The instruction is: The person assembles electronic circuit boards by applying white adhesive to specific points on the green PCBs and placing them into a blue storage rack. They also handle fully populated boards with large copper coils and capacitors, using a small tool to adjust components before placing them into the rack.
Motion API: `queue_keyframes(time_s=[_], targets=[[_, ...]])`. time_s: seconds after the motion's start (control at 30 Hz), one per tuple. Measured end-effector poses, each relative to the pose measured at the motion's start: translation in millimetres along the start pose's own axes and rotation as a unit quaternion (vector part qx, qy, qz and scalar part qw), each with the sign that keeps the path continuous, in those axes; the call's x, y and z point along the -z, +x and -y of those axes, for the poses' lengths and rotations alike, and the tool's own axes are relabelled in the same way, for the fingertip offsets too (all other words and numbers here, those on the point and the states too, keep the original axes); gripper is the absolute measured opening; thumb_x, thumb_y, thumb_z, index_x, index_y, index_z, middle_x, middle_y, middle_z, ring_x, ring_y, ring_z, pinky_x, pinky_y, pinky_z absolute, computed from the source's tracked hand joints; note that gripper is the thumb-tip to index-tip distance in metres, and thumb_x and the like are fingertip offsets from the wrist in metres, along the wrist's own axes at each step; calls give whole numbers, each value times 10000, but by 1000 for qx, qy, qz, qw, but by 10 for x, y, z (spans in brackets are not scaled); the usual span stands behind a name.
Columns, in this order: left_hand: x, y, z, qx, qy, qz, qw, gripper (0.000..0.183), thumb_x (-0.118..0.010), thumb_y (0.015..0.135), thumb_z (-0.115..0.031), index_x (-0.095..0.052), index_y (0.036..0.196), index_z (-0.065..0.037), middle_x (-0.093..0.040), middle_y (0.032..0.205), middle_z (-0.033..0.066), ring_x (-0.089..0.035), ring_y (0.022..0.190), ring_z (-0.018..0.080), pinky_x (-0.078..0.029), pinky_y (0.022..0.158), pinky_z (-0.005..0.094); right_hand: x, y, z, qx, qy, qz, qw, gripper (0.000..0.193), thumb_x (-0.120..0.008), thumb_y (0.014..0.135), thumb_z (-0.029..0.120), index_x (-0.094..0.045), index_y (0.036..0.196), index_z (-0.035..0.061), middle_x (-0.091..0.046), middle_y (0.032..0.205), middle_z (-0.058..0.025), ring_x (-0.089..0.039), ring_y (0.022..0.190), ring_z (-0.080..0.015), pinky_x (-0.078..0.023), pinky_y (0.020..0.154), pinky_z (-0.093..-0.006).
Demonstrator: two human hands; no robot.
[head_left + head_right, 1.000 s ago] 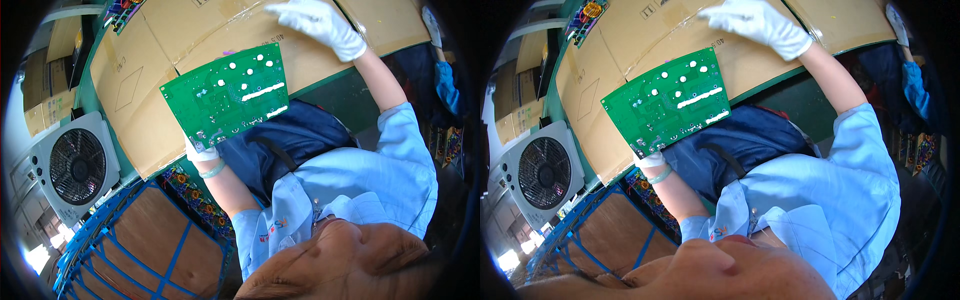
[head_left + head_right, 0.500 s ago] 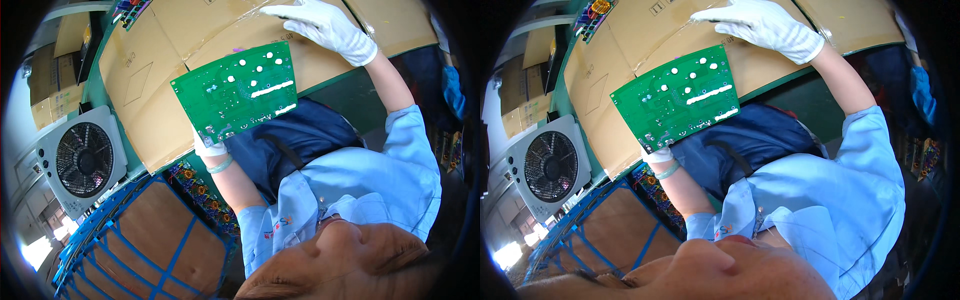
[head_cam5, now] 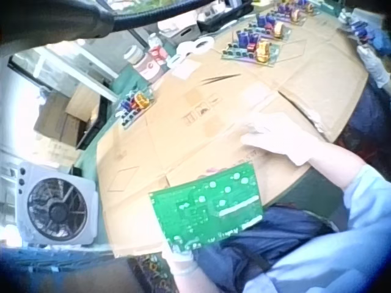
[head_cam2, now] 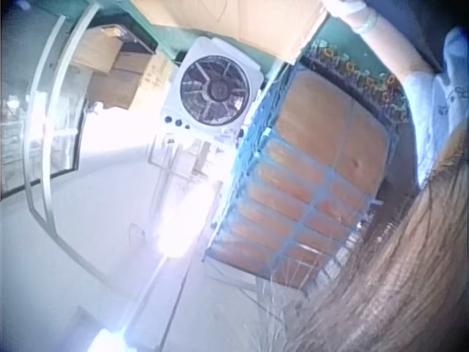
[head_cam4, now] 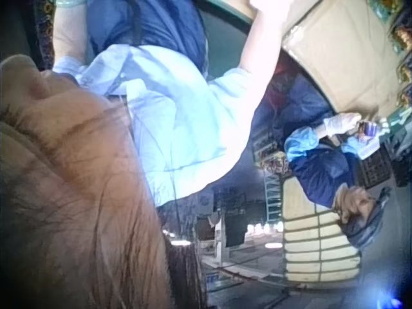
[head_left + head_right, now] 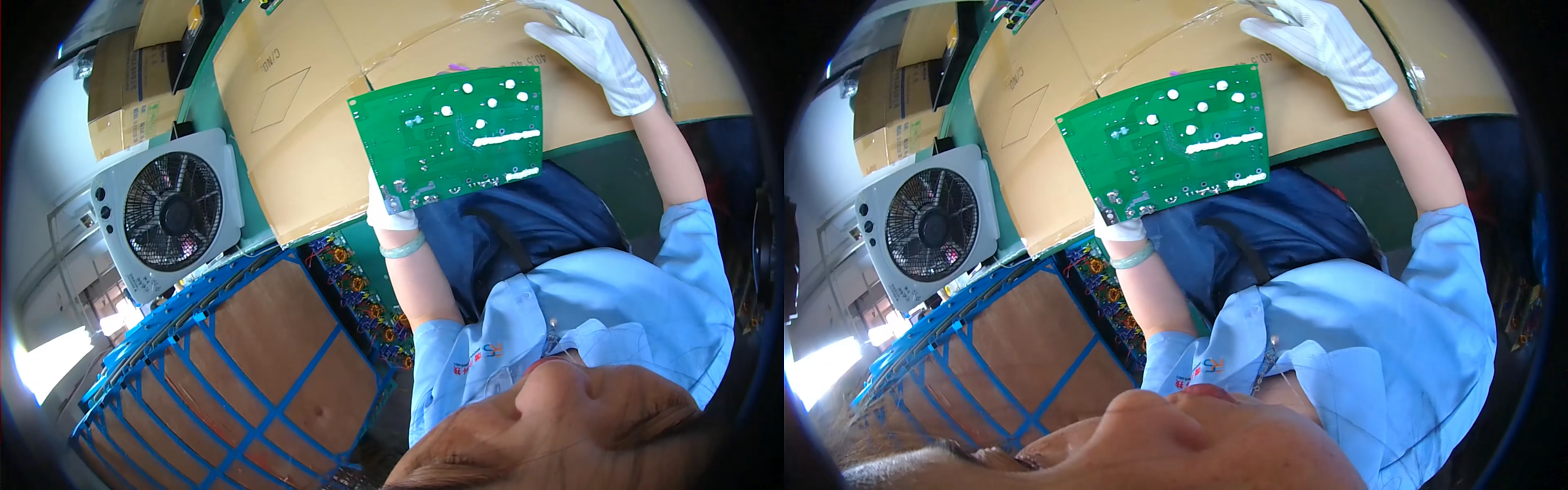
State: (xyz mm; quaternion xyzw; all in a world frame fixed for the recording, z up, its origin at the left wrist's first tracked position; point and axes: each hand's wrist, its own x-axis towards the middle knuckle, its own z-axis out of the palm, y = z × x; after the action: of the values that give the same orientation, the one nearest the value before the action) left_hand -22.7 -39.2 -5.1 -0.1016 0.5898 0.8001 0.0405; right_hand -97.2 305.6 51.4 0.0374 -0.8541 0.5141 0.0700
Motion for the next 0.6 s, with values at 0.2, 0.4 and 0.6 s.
queue_keyframes(time_s=[0.2,0.4,0.6], targets=[[-60,-21,-30,2,-6,-15,1000,366,-445,1004,-265,-544,1265,-28,-625,1173,102,-617,1021,193,-534,829,339,-47,12,-35,28,-62,6,998,377,-704,870,222,-627,1185,31,-686,1037,-117,-649,954,-196,-518,857,-302],[-92,-62,-48,7,-17,-25,1000,399,-456,998,-301,-542,1284,-37,-624,1194,108,-617,1044,191,-519,874,347,-111,63,-352,83,-140,-7,987,353,-669,895,240,-639,1201,66,-682,1104,-105,-649,1016,-224,-497,904,-303],[-150,-76,-134,-2,51,-38,998,350,-489,983,-290,-588,1224,-55,-645,1119,65,-615,996,160,-512,840,305,-164,69,-396,94,-182,-1,979,356,-671,893,260,-646,1205,89,-675,1158,-82,-646,1060,-218,-484,931,-307]])
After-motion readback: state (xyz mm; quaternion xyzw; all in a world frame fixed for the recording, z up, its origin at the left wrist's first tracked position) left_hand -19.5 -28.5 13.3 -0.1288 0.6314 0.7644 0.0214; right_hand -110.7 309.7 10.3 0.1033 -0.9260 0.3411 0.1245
